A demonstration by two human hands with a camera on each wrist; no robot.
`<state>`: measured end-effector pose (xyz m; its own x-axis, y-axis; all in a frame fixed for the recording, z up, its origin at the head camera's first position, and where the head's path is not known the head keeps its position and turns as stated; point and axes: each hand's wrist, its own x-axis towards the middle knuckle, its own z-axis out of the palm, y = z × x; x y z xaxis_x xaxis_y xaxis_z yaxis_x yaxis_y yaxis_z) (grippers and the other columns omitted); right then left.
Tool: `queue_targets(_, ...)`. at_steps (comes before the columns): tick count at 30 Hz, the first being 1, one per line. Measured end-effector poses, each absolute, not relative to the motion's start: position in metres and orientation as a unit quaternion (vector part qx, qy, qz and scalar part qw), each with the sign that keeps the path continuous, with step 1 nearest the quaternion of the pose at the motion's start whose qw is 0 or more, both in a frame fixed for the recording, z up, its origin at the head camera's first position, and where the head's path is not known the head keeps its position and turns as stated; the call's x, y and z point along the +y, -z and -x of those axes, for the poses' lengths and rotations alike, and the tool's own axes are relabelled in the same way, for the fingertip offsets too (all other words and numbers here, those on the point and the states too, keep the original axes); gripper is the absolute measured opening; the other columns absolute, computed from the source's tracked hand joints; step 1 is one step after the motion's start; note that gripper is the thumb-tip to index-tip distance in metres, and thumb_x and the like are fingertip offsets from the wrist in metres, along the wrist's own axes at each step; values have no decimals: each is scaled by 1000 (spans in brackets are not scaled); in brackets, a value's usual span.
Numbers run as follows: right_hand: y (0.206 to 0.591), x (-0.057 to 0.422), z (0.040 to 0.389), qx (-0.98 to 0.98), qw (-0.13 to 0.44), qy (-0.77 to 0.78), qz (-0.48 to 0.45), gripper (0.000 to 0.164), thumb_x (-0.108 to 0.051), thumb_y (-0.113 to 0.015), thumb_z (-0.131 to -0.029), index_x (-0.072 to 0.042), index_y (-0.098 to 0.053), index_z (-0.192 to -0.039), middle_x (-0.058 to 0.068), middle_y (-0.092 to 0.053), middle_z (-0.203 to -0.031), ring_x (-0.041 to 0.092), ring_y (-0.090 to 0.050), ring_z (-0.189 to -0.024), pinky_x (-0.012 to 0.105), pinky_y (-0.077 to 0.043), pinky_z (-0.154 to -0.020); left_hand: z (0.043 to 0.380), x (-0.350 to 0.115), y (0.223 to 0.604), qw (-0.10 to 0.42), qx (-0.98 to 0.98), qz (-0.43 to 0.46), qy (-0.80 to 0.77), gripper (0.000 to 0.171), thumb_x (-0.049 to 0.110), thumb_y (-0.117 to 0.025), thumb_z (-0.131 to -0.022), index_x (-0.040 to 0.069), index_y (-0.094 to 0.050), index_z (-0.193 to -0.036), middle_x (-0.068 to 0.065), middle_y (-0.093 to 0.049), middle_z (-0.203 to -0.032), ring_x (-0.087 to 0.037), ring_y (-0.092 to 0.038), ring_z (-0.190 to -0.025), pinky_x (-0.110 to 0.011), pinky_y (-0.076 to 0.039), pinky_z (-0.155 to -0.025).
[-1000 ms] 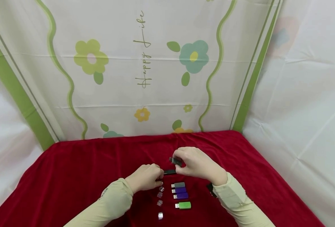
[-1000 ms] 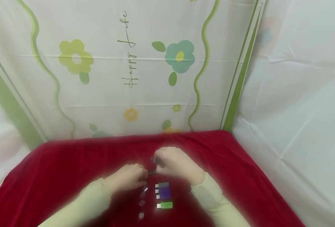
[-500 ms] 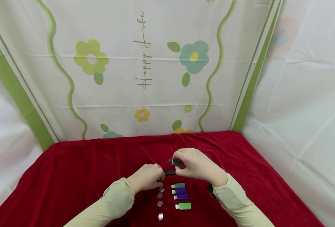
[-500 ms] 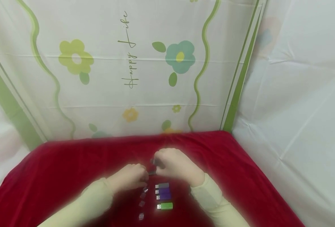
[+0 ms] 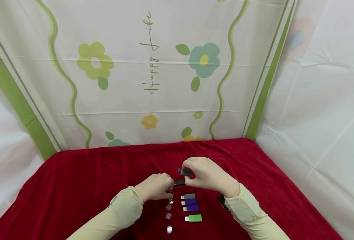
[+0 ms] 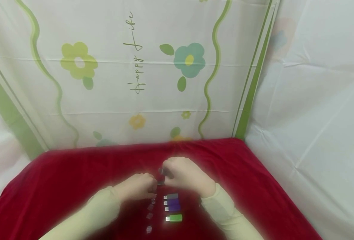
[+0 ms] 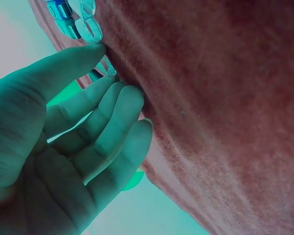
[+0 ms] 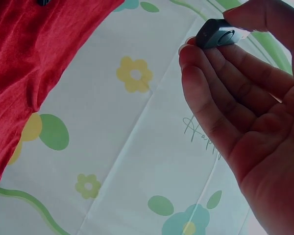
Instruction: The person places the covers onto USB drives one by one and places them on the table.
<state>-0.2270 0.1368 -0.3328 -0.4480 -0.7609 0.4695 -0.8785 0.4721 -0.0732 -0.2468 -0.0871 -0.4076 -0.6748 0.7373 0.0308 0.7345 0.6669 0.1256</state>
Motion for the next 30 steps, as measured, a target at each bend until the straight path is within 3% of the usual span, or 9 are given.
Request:
queue_targets(12,333,137,227,-835,190,-160,-491,19,-4,-70,-70,-16,-57,-77,-10,-49,-70,1,-42,-62,17,-39,-55,253,-85,407,65,916,-386,-84,19,25,-81,-82,20,-66,-72,19,-53,-60,3,-50,-52,-17,-43,-52)
queue_targets(22,334,137,227,-842,182,-155,-484,19,-4,-71,-70,-15,-56,-76,-13,-45,-70,1,-41,-61,18,-39,-55,254,-86,407,66,910,-398,-96,25,21,-79,-84,20,-58,-71,16,-51,-60,1,-48,-51,-17,-42,-50)
queue_targets(30,335,136,227,-846,174,-153,-480,19,-3,-71,-70,-15,-56,-75,-12,-44,-70,2,-41,-60,18,-39,-54,255,-90,409,36,898,-415,-141,23,10,-76,-76,18,-57,-66,18,-49,-54,4,-45,-47,-14,-41,-47)
